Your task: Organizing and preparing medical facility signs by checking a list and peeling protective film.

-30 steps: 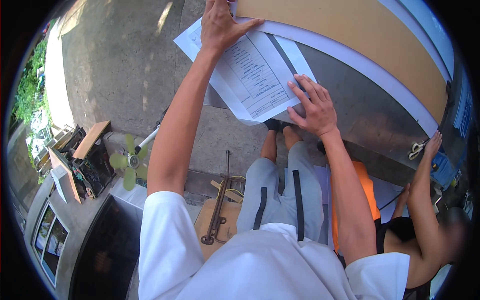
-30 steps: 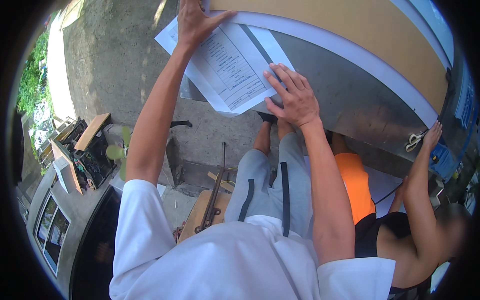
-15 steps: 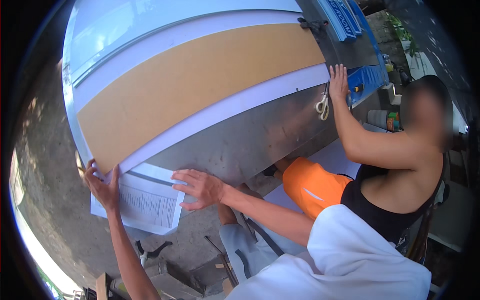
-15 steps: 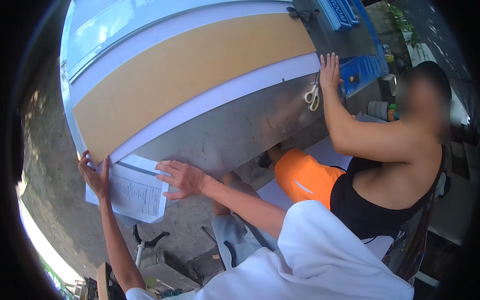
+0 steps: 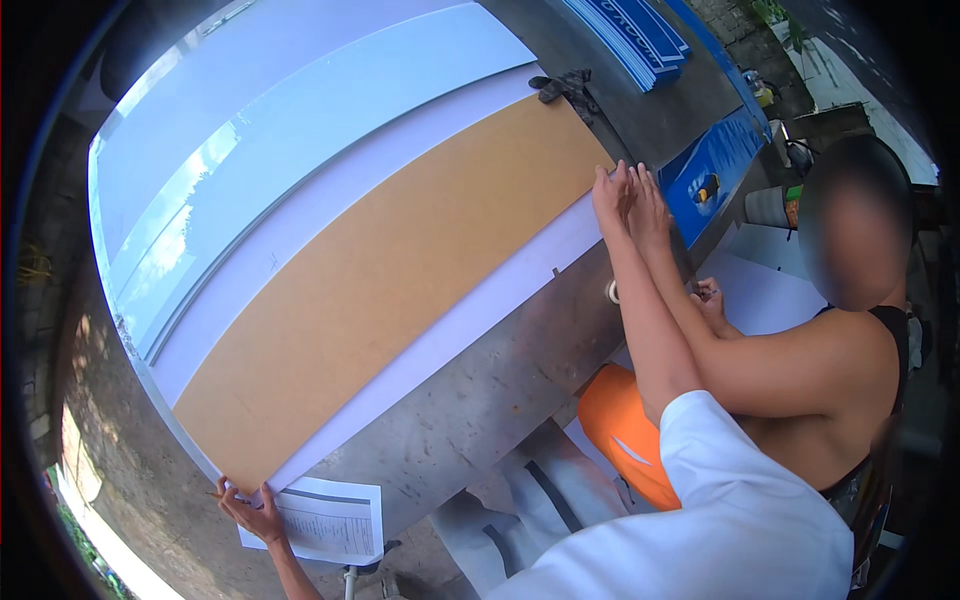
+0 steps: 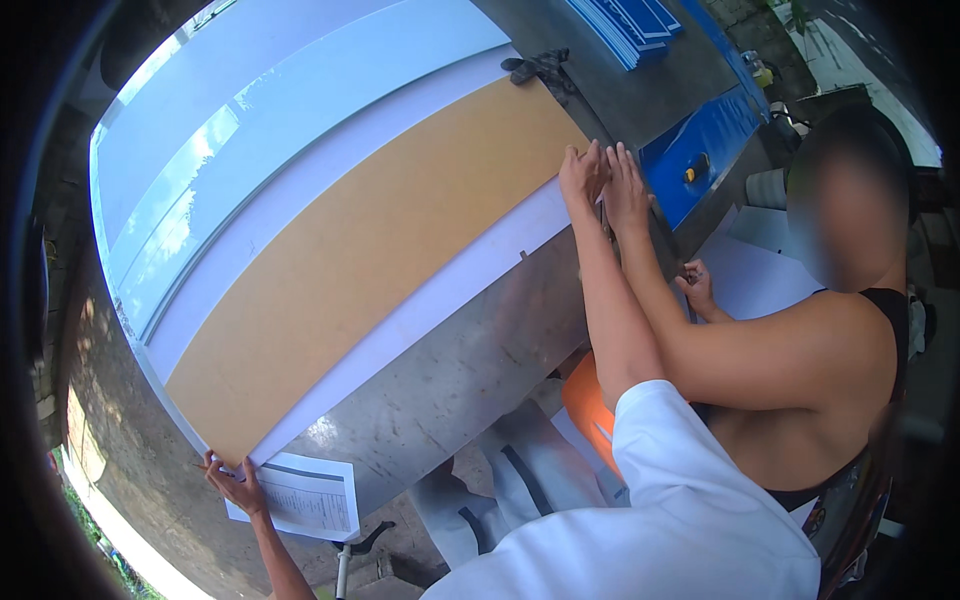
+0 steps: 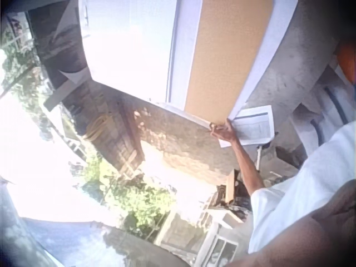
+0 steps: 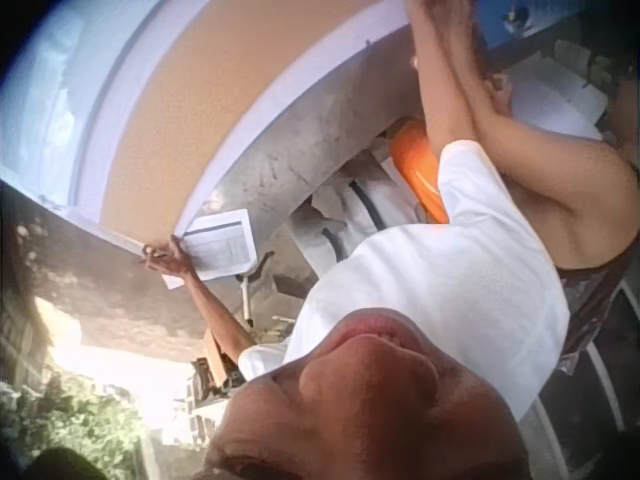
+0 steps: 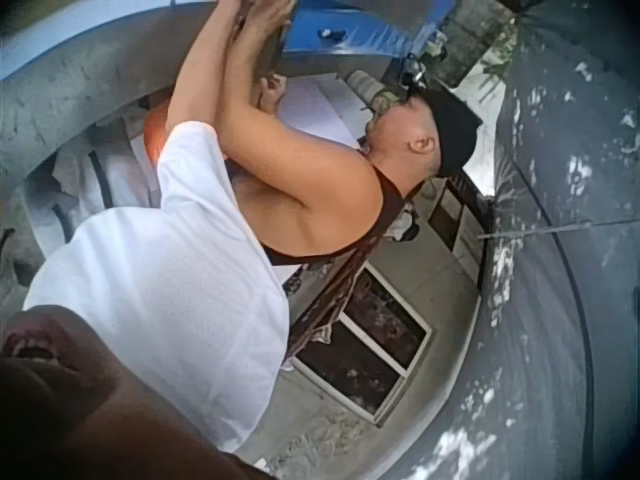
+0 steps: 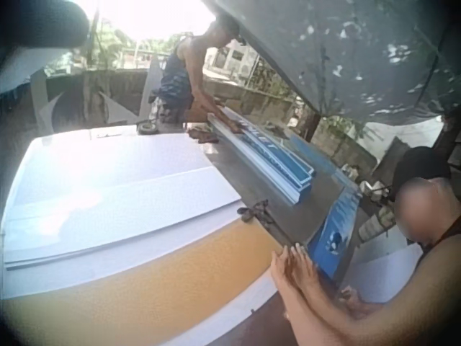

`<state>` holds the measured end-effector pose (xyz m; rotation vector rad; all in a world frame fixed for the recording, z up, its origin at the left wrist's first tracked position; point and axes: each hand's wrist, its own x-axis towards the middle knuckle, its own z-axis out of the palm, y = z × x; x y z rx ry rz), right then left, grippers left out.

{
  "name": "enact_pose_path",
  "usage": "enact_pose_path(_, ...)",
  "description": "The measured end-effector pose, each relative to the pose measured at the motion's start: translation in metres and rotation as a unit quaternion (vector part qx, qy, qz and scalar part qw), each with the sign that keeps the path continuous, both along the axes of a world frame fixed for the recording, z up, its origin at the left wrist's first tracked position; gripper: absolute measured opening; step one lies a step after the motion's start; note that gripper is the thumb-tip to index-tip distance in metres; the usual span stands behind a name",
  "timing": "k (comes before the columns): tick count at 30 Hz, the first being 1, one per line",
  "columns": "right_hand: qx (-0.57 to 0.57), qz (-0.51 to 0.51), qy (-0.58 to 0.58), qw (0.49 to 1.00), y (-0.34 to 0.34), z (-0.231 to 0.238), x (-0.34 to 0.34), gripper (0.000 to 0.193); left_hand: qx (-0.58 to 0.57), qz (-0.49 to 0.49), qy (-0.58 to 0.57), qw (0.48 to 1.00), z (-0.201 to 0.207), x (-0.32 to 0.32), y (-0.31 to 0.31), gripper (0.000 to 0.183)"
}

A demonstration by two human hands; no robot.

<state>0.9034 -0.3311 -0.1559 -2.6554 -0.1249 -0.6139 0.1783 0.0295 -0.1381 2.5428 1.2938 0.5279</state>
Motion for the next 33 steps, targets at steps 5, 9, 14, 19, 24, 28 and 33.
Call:
enact_pose_path(5,-0.168,-0.011,0.189,0.968,0.015,0.001,0.015,0.059,-0.012,0.014,0.03,0.999,0.013,-0.007,-0.001,0.044)
enact_pose_path(9,-0.128,-0.004,0.236,0.963,0.007,0.022,0.029,0.056,-0.086,0.127,0.001,0.988,0.029,0.023,-0.017,0.031)
enact_pose_path(14,-0.122,-0.001,0.295,0.948,0.0,0.038,0.053,0.053,-0.175,0.246,-0.292,0.908,0.018,0.044,-0.012,0.03)
enact_pose_path(19,-0.083,-0.037,0.304,0.948,0.003,0.06,0.06,0.057,-0.252,0.361,-0.432,0.787,0.031,0.055,-0.007,0.062)
enact_pose_path(24,-0.084,-0.003,0.25,0.965,0.018,0.098,0.063,0.049,-0.27,0.407,-0.5,0.715,0.083,0.057,0.004,0.055)
enact_pose_path(28,-0.173,0.018,0.259,0.95,0.039,0.159,0.064,0.049,-0.211,0.42,-0.439,0.766,0.118,0.052,0.023,0.039)
enact_pose_path(33,-0.231,0.049,0.239,0.942,0.043,0.189,0.091,0.047,-0.225,0.427,-0.522,0.703,0.176,0.073,0.031,0.045)
